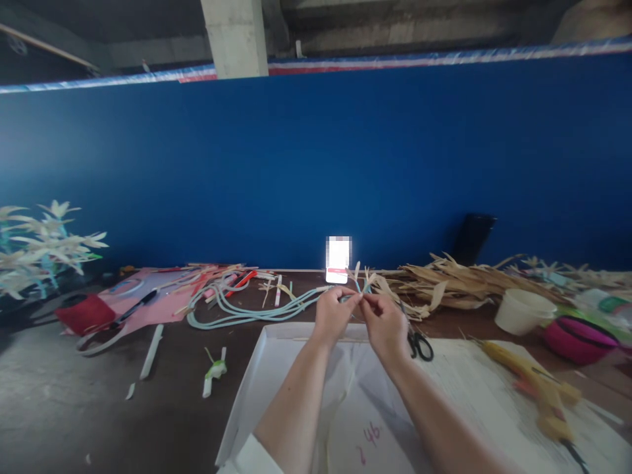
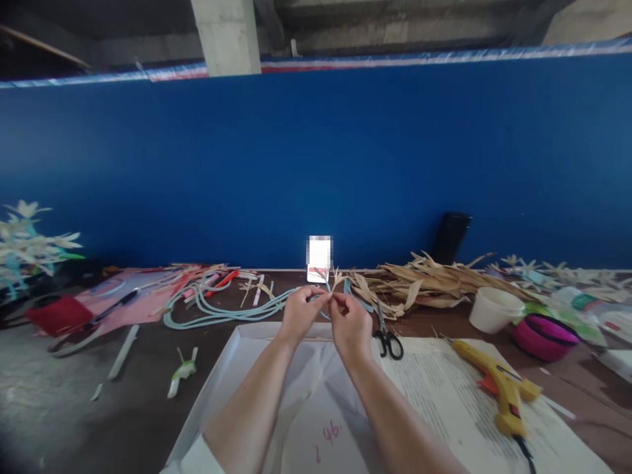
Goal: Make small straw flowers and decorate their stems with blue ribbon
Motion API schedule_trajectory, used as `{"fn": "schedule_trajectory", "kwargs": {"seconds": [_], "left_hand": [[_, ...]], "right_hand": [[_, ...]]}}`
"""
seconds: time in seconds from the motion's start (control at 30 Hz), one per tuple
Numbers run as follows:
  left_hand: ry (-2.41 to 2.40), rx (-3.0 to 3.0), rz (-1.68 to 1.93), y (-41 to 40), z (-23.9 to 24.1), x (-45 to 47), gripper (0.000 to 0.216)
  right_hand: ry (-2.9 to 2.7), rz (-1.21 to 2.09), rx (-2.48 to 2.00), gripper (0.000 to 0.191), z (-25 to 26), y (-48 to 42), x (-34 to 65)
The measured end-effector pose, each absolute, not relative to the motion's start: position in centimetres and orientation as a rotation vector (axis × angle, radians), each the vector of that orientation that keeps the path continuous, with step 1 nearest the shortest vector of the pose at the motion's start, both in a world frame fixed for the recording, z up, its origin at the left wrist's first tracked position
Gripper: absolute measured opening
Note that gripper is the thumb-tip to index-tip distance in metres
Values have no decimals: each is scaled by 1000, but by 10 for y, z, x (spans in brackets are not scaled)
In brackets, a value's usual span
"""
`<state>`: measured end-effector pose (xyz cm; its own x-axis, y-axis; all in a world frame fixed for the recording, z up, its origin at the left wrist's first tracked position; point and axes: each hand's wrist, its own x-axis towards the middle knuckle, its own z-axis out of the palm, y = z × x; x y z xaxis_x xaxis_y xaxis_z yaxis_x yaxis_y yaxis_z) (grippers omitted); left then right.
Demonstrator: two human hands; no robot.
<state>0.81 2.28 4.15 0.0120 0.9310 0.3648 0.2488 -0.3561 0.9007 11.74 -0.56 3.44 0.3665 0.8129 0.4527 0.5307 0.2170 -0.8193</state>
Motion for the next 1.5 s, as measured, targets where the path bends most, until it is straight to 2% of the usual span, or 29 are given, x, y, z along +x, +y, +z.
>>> {"fn": "schedule_trajectory", "kwargs": {"seconds": [0.47,1.33,1.5], "left_hand": [[1253,1630,1383,25,39,8,19],[1229,1646,1414,25,44,3,21],[1239,1646,1421,25,45,2,20]], "right_hand": [[-1328,271,-1407,25,28,-4,117],[-1200,529,-1141,27,26,-4,114],[-1258,457,-1188,27,29,-4,116]]}}
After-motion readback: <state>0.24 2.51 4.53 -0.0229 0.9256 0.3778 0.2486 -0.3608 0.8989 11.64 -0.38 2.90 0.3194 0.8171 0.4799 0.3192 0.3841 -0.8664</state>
